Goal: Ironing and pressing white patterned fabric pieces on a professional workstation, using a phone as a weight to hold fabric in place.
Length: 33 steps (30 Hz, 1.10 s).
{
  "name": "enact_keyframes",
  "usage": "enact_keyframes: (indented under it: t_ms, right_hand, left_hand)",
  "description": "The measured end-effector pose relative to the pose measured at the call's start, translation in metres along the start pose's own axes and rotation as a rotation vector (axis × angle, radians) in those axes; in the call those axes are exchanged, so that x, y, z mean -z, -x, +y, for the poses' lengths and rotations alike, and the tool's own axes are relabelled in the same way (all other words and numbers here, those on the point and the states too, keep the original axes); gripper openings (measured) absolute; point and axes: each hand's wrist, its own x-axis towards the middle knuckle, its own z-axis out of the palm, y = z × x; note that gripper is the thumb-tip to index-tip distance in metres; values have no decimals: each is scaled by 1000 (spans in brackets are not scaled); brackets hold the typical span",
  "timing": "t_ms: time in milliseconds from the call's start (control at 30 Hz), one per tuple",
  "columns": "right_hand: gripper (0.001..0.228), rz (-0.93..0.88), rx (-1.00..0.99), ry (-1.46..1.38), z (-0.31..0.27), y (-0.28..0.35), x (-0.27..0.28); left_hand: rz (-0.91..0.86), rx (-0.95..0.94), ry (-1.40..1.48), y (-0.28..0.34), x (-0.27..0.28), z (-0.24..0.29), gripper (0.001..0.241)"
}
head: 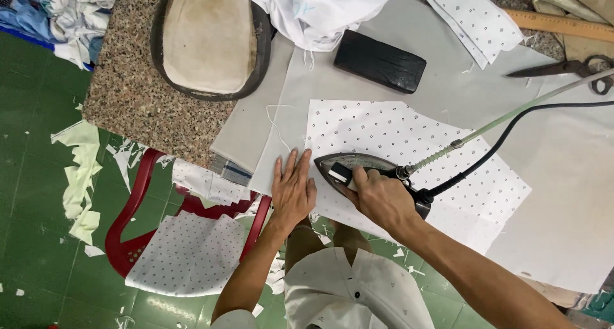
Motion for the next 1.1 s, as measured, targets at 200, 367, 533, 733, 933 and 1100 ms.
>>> enact_keyframes:
  t_ms: [200, 367, 533, 733, 933, 1100]
  right_hand:
    - [44, 74, -11, -6, -9, -19, -3]
    - [48, 136, -11, 59, -7, -23, -23]
    - [48, 181, -13, 83, -8, -23, -23]
    - [51, 48, -21, -71, -5, -26, -6]
    - [51, -239, -53, -296, 2, -35, 25]
    - [56, -248, 0, -441, 6, -36, 32]
  left_hand:
    - [115, -123, 114, -61, 44, -15, 61]
    - [193, -405, 68, -179, 17, 11, 44]
    - [-3, -568, -153, -254, -64, 15, 82]
    - [-305, -444, -253, -259, -61, 16, 66]
    - [-202, -319, -231, -233, -52, 5, 80]
    - [-128, 109, 606, -170, 57, 20, 67]
